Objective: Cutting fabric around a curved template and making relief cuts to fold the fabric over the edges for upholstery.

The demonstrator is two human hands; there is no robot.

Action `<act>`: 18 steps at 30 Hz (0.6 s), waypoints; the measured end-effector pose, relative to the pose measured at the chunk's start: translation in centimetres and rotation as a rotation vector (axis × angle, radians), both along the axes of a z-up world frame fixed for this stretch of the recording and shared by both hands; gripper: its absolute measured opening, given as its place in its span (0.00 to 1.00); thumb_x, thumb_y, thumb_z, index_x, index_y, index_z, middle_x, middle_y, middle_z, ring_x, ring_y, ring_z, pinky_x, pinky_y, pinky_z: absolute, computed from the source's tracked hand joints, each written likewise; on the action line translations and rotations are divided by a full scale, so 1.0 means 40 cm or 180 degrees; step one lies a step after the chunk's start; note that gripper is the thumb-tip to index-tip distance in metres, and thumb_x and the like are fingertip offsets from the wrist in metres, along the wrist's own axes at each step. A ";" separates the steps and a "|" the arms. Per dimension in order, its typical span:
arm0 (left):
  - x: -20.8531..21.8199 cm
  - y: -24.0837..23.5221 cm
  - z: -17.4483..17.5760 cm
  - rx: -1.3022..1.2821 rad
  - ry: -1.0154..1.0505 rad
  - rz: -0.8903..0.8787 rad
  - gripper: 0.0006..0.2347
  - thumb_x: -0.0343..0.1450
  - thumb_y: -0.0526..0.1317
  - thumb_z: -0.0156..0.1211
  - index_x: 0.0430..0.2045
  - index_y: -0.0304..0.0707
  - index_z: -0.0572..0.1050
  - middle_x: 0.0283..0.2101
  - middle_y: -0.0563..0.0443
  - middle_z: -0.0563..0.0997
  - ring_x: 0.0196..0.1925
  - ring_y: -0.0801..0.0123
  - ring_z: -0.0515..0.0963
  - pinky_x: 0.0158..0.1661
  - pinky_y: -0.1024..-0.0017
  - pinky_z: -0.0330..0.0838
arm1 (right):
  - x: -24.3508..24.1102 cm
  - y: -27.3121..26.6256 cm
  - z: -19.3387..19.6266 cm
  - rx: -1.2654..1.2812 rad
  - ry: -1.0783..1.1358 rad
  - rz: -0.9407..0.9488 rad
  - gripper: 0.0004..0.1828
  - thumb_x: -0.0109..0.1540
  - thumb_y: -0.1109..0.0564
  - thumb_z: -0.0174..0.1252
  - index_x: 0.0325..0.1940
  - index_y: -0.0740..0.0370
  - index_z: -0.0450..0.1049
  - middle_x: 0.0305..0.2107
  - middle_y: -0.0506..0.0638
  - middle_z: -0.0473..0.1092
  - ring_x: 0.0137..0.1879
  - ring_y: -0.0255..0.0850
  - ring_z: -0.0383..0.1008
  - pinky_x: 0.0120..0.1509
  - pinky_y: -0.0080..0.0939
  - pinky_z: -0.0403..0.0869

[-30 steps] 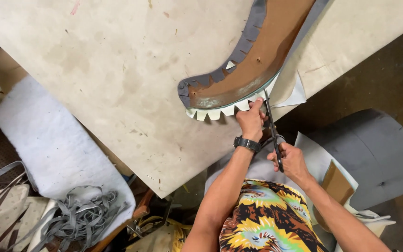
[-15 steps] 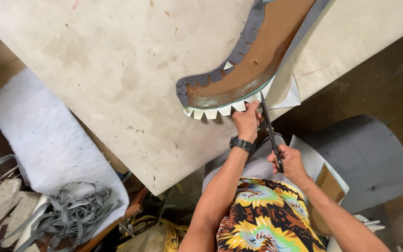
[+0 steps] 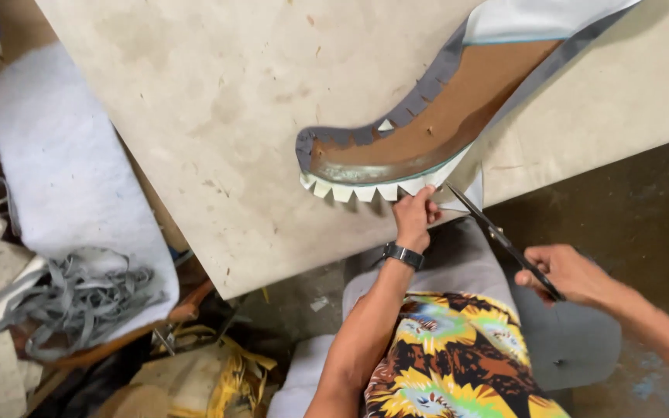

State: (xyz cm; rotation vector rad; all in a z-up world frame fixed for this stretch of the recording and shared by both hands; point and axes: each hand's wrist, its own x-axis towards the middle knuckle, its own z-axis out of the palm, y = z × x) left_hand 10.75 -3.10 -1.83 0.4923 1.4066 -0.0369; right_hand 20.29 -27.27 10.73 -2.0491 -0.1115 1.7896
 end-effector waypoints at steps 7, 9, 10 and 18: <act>-0.022 -0.037 0.019 0.0368 -0.0262 0.0325 0.15 0.68 0.36 0.68 0.16 0.42 0.65 0.12 0.49 0.70 0.11 0.73 0.60 0.21 0.73 0.69 | 0.181 0.124 0.002 -0.0432 0.0194 0.1166 0.25 0.55 0.41 0.73 0.21 0.59 0.68 0.09 0.54 0.78 0.17 0.39 0.72 0.29 0.38 0.64; -0.034 -0.044 0.002 0.0636 -0.0299 -0.0036 0.12 0.70 0.37 0.65 0.15 0.40 0.70 0.14 0.50 0.75 0.12 0.73 0.69 0.15 0.78 0.57 | 0.208 0.114 -0.049 -0.0118 0.0390 0.0735 0.27 0.54 0.51 0.76 0.20 0.62 0.62 0.12 0.58 0.73 0.17 0.47 0.75 0.26 0.44 0.72; -0.040 -0.047 0.001 0.0639 -0.0270 0.0008 0.12 0.70 0.37 0.65 0.15 0.40 0.70 0.14 0.50 0.75 0.12 0.73 0.69 0.15 0.78 0.57 | 0.217 0.096 -0.070 -0.0117 0.0413 0.0782 0.27 0.54 0.51 0.76 0.20 0.62 0.62 0.12 0.58 0.73 0.17 0.47 0.75 0.26 0.44 0.72; 0.081 0.011 0.151 0.0468 0.0848 0.0005 0.29 0.66 0.67 0.61 0.10 0.37 0.68 0.13 0.42 0.77 0.10 0.68 0.71 0.23 0.72 0.69 | 0.259 -0.032 -0.168 0.0596 0.0953 0.0372 0.30 0.50 0.37 0.70 0.21 0.64 0.66 0.11 0.59 0.70 0.14 0.48 0.74 0.21 0.43 0.72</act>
